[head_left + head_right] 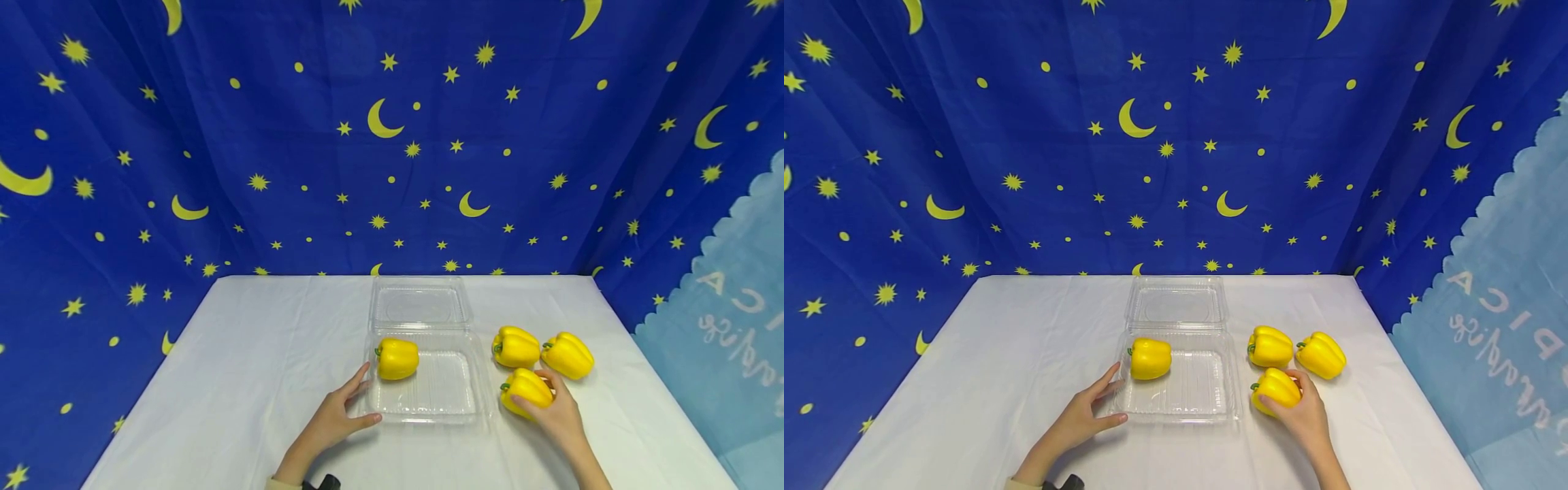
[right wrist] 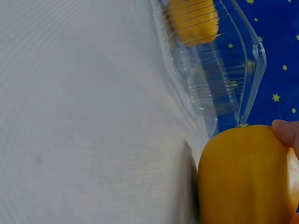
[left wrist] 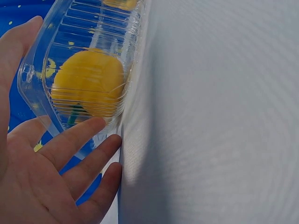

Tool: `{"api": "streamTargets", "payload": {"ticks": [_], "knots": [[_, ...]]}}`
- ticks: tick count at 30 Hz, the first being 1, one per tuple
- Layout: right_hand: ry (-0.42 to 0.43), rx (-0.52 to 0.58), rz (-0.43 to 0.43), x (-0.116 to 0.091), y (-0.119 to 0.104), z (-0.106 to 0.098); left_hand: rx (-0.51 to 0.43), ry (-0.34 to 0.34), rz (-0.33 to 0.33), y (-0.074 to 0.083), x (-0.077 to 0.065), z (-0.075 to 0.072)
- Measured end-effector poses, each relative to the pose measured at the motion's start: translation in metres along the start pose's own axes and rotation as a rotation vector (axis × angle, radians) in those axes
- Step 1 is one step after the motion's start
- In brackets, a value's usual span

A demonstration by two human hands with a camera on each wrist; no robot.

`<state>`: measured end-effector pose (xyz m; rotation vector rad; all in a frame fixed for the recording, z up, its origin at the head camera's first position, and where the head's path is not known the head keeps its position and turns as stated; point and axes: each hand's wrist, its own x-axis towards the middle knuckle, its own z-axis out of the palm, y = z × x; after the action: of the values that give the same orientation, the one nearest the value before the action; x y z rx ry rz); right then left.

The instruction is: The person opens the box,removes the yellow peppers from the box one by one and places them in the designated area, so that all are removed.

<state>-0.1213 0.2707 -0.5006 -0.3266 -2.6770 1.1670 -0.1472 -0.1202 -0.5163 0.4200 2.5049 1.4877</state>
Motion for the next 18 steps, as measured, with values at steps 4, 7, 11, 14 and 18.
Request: {"api": "streamTargets", "payload": {"ticks": [4, 7, 11, 14, 18], "knots": [[-0.019, -0.005, 0.018, 0.0, 0.0034, 0.0003, -0.001, 0.001, -0.003, 0.0003, 0.0001, 0.0], [-0.031, 0.004, 0.027, 0.0008, 0.0049, 0.0011, 0.001, 0.002, -0.001, 0.0008, 0.0, -0.0002], [-0.041, 0.018, 0.021, 0.001, 0.0058, 0.0026, 0.001, -0.002, -0.004, 0.0016, -0.0003, -0.0006], [-0.041, 0.013, 0.013, 0.0004, 0.0062, 0.0036, -0.001, -0.006, -0.01, 0.0015, -0.0003, -0.0007], [-0.057, 0.021, 0.008, -0.0005, 0.006, 0.0034, -0.001, -0.004, -0.021, 0.0011, -0.0002, -0.0006]]}}
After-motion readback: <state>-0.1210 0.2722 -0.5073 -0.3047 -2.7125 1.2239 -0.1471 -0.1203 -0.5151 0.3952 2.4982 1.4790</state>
